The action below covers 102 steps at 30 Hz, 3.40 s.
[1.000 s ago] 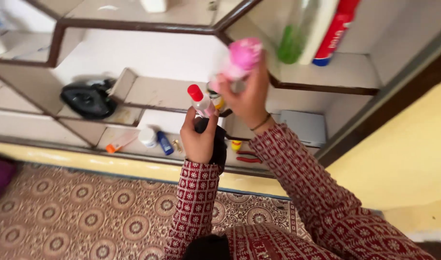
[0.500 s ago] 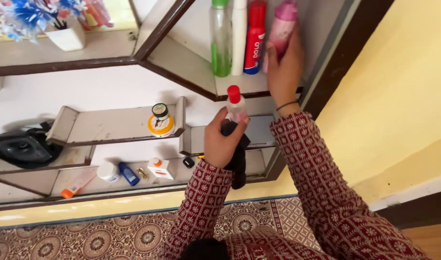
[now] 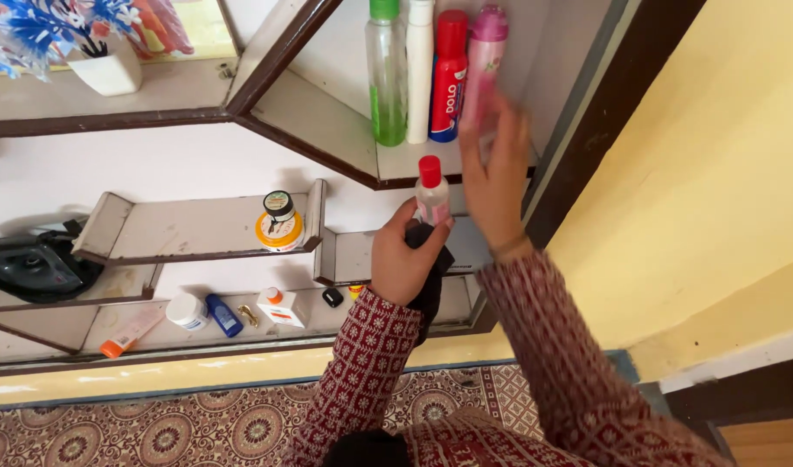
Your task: Organizing and tidying various household items and toiletries on wall-mounted shelves.
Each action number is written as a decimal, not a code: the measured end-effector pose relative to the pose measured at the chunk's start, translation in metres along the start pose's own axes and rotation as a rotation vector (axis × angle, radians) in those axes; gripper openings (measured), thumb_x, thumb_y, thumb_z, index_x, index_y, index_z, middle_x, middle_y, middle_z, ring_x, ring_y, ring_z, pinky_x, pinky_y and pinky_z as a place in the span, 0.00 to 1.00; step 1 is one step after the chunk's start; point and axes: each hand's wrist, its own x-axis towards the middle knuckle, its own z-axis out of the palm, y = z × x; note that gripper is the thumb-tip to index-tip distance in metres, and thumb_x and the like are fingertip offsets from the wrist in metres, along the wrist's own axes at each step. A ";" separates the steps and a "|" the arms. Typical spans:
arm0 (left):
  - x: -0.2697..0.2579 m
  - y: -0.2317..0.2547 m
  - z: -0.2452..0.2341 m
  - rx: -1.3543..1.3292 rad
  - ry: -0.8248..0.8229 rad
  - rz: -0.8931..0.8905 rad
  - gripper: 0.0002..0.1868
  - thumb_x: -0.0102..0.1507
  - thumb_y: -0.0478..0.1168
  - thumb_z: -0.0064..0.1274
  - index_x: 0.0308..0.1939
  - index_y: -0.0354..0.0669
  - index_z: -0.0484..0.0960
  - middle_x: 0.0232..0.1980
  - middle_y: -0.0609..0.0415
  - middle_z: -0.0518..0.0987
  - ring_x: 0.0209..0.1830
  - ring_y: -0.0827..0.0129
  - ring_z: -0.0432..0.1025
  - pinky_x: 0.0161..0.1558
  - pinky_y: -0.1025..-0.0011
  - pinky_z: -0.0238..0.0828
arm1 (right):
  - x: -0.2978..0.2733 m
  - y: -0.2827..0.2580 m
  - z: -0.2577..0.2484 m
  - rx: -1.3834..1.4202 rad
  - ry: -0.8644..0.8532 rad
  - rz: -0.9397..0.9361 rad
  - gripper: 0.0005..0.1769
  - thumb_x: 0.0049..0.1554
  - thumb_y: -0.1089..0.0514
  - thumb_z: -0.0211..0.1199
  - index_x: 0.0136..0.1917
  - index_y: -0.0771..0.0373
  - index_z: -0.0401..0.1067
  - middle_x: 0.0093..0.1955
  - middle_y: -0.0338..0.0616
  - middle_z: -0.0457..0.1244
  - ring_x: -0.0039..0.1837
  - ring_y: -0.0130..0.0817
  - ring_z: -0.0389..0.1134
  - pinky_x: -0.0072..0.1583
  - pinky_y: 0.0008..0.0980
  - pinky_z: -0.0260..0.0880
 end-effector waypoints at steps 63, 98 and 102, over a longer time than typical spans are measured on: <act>-0.051 -0.111 -0.135 0.030 0.871 -0.455 0.18 0.61 0.49 0.63 0.51 0.61 0.75 0.33 0.62 0.79 0.31 0.76 0.71 0.36 0.78 0.70 | -0.098 -0.078 0.187 0.296 -0.961 -0.036 0.63 0.47 0.40 0.81 0.83 0.45 0.45 0.80 0.69 0.43 0.79 0.72 0.49 0.78 0.58 0.52; -0.025 -0.024 -0.020 -0.286 0.347 -0.273 0.16 0.65 0.36 0.51 0.56 0.47 0.66 0.29 0.55 0.77 0.27 0.73 0.68 0.32 0.75 0.64 | -0.029 -0.018 -0.006 -0.226 -0.066 -0.048 0.40 0.59 0.56 0.78 0.75 0.59 0.57 0.72 0.56 0.52 0.70 0.53 0.63 0.67 0.45 0.71; -0.025 -0.023 -0.005 -0.271 0.318 -0.275 0.17 0.65 0.36 0.52 0.56 0.47 0.67 0.28 0.58 0.75 0.26 0.76 0.65 0.32 0.76 0.61 | -0.015 -0.005 -0.017 -0.329 -0.068 -0.020 0.39 0.63 0.53 0.75 0.77 0.58 0.53 0.70 0.57 0.54 0.65 0.53 0.67 0.63 0.43 0.72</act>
